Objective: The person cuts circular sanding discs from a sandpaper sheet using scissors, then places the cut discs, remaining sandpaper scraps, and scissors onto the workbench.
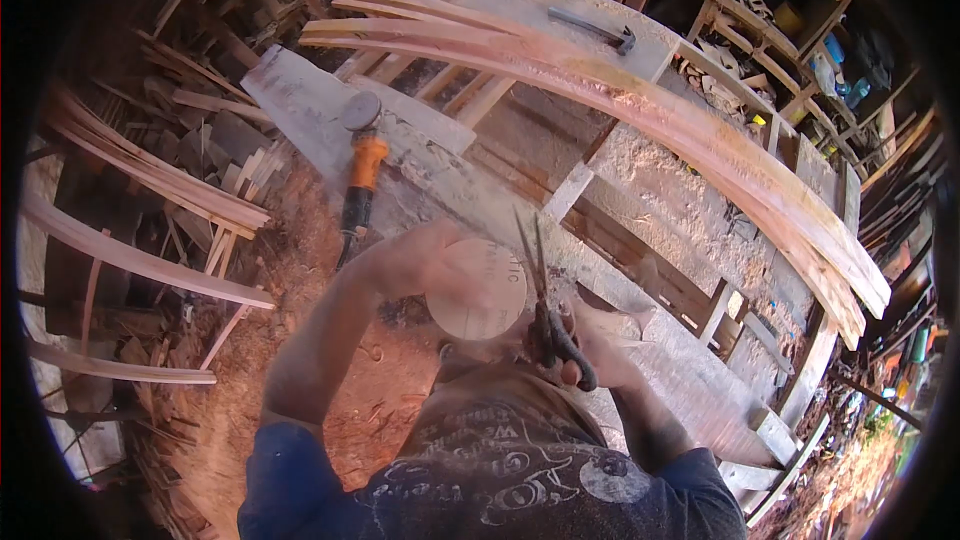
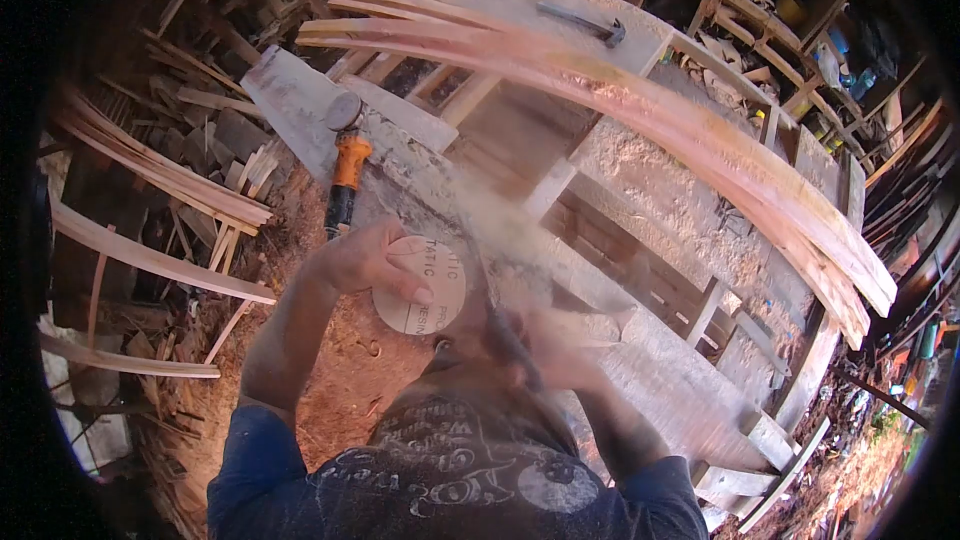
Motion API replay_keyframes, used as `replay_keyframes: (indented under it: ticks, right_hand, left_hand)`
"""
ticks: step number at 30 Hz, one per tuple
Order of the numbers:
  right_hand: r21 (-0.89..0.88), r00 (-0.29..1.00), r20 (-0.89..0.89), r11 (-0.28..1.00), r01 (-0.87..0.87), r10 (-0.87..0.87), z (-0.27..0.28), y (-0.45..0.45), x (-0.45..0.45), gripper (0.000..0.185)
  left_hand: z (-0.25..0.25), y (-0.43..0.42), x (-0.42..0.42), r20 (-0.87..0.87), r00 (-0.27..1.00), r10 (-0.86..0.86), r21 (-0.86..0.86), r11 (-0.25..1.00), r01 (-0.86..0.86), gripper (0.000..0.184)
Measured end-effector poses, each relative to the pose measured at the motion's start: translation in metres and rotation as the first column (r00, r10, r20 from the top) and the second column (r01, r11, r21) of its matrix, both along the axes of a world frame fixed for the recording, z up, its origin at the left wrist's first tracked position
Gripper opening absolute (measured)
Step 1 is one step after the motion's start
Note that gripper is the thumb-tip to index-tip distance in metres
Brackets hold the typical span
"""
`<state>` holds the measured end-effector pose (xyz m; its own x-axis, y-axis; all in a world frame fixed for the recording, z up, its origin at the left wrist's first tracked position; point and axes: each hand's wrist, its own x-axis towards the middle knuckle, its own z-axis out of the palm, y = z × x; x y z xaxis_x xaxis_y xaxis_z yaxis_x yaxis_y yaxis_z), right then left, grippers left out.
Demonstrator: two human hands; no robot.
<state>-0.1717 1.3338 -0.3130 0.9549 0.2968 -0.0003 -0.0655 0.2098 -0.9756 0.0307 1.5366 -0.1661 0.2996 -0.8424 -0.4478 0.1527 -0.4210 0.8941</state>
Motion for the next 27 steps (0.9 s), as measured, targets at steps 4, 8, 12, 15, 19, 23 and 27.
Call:
replay_keyframes:
  ticks: [4, 8, 12, 15, 19, 23, 27]
  right_hand:
    - [0.033, 0.993, 0.072, 0.996, 0.088, -0.09, 0.008, -0.001, 0.009, 0.073]
    - [-0.067, 0.998, 0.005, 0.995, 0.07, -0.07, 0.009, -0.003, 0.008, 0.084]
    - [-0.037, 0.998, -0.004, 0.997, 0.061, -0.061, 0.008, -0.005, 0.01, 0.09]
    - [0.024, 0.999, -0.006, 0.999, 0.033, -0.032, 0.013, -0.006, 0.015, 0.088]
    - [0.041, 0.992, 0.032, 0.992, 0.122, -0.123, 0.018, -0.009, 0.023, 0.085]
    - [0.142, 0.982, 0.08, 0.977, 0.157, -0.169, -0.006, -0.009, 0.032, 0.078]
    - [0.211, 0.982, 0.133, 0.972, 0.103, -0.133, -0.009, -0.009, 0.052, 0.094]
  left_hand:
    - [-0.005, 0.001, 0.001, -0.04, 0.999, 0.001, -0.052, 0.999, -0.003, 0.036]
    - [-0.053, 0.006, 0.016, 0.219, 0.953, 0.208, 0.018, 0.976, -0.217, 0.038]
    - [-0.122, 0.014, 0.061, 0.145, 0.938, 0.314, 0.162, 0.928, -0.336, 0.039]
    - [-0.177, 0.028, 0.079, 0.38, 0.897, 0.227, 0.321, 0.877, -0.358, 0.044]
    - [-0.159, 0.025, 0.071, 0.832, 0.552, 0.059, 0.301, 0.788, -0.538, 0.058]
    - [-0.114, 0.018, 0.043, 0.292, 0.923, 0.249, -0.203, 0.96, -0.195, 0.054]
    - [-0.057, -0.016, 0.002, 0.706, 0.683, -0.186, 0.167, 0.981, 0.094, 0.03]
